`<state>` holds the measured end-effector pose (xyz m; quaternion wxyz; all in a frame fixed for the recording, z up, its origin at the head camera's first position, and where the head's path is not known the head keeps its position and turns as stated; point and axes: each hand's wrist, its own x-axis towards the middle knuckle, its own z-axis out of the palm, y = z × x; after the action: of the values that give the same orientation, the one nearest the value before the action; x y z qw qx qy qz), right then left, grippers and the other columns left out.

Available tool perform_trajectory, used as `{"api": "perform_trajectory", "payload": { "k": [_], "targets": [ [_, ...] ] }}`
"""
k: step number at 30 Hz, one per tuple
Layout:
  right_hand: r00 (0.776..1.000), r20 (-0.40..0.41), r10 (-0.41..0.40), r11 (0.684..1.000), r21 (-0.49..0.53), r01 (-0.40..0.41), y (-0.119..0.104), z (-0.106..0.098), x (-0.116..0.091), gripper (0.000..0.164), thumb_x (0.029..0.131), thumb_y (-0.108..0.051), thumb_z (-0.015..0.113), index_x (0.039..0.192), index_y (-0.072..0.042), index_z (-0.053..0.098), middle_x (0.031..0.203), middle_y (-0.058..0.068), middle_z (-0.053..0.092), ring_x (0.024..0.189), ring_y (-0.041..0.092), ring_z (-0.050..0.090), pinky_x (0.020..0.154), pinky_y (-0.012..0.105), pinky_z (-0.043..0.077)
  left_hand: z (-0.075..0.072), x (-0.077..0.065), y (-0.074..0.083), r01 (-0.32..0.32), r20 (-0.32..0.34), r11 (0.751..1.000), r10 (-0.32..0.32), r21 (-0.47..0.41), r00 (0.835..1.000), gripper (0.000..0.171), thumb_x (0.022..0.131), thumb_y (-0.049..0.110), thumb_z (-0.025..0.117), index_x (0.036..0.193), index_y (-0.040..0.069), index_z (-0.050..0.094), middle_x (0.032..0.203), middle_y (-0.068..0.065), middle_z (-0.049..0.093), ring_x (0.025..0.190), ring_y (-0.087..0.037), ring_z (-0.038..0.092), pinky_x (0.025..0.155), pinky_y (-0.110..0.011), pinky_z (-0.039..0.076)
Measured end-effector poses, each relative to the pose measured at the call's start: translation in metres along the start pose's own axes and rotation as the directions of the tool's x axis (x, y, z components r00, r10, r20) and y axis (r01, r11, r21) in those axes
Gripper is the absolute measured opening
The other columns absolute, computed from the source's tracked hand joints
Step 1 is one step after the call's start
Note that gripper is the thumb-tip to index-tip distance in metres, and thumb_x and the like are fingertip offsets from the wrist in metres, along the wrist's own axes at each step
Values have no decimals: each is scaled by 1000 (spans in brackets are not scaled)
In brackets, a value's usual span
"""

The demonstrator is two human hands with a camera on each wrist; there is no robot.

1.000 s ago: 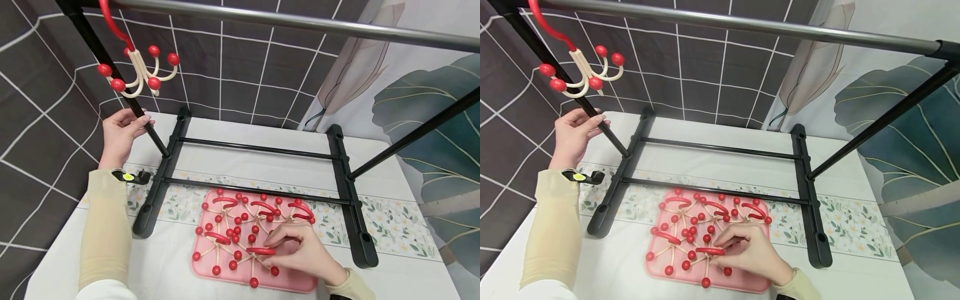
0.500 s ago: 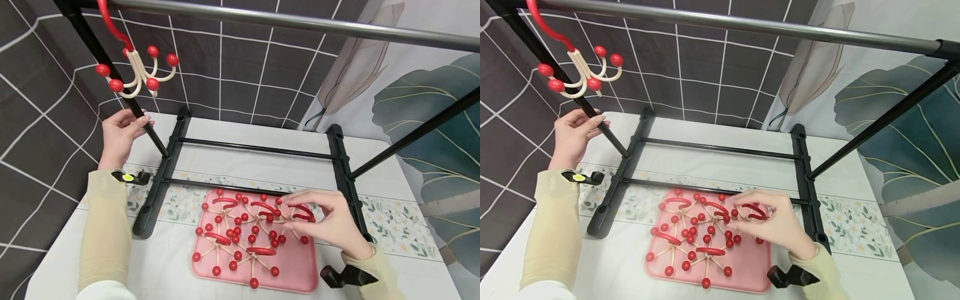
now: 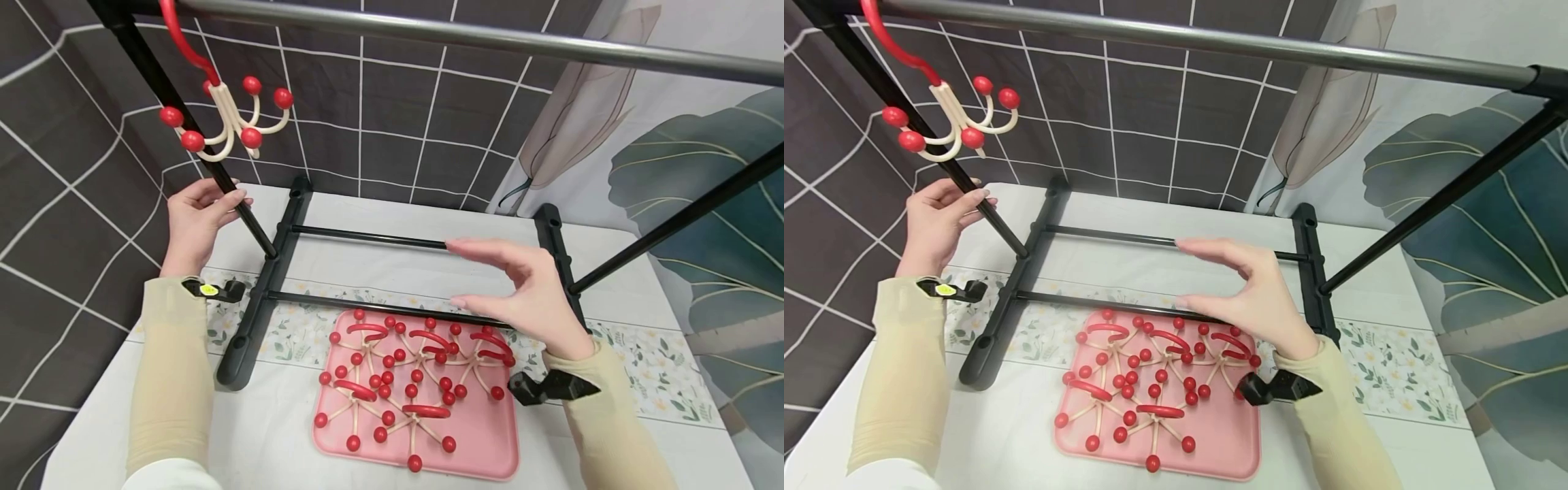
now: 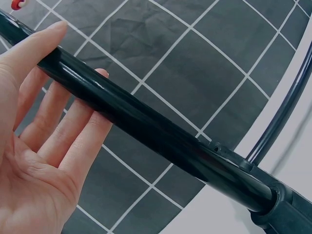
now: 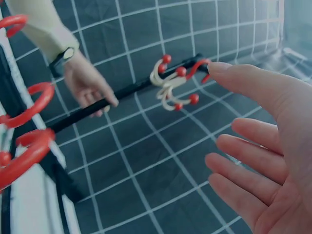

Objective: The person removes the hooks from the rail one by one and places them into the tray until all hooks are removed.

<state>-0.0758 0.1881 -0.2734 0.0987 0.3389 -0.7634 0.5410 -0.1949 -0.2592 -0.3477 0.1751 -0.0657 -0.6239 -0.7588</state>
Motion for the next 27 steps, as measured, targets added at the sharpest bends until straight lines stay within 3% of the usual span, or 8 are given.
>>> {"api": "perform_trajectory", "payload": {
  "k": [11, 20, 27],
  "targets": [
    [981, -12, -191, 981, 6, 192, -21, 7, 54, 62, 67, 21, 85, 124, 14, 64, 127, 20, 67, 121, 31, 63, 106, 47, 47, 1, 0, 1, 11, -10, 1000, -11, 3, 1000, 22, 86, -5, 79, 107, -6, 74, 91, -11, 74, 80, -19, 76, 76, -26, 61],
    [948, -119, -296, 936, 159, 313, -32, 26, 108, 54, 74, 15, 84, 125, 9, 66, 125, 15, 69, 114, 35, 66, 103, 48, 50, -1, 1, 2, 18, -19, 1000, -18, -1, 1000, 23, 85, -6, 79, 107, -6, 74, 91, -11, 74, 80, -19, 76, 76, -26, 61],
    [972, -152, -182, 941, 261, 217, -62, 45, 147, 46, 75, 12, 84, 118, 10, 69, 119, 12, 72, 111, 23, 69, 104, 39, 50, -1, 0, 0, 27, -19, 1000, -27, -13, 999, 23, 85, -6, 79, 107, -7, 73, 91, -11, 74, 80, -20, 76, 76, -26, 61]
  ]
}}
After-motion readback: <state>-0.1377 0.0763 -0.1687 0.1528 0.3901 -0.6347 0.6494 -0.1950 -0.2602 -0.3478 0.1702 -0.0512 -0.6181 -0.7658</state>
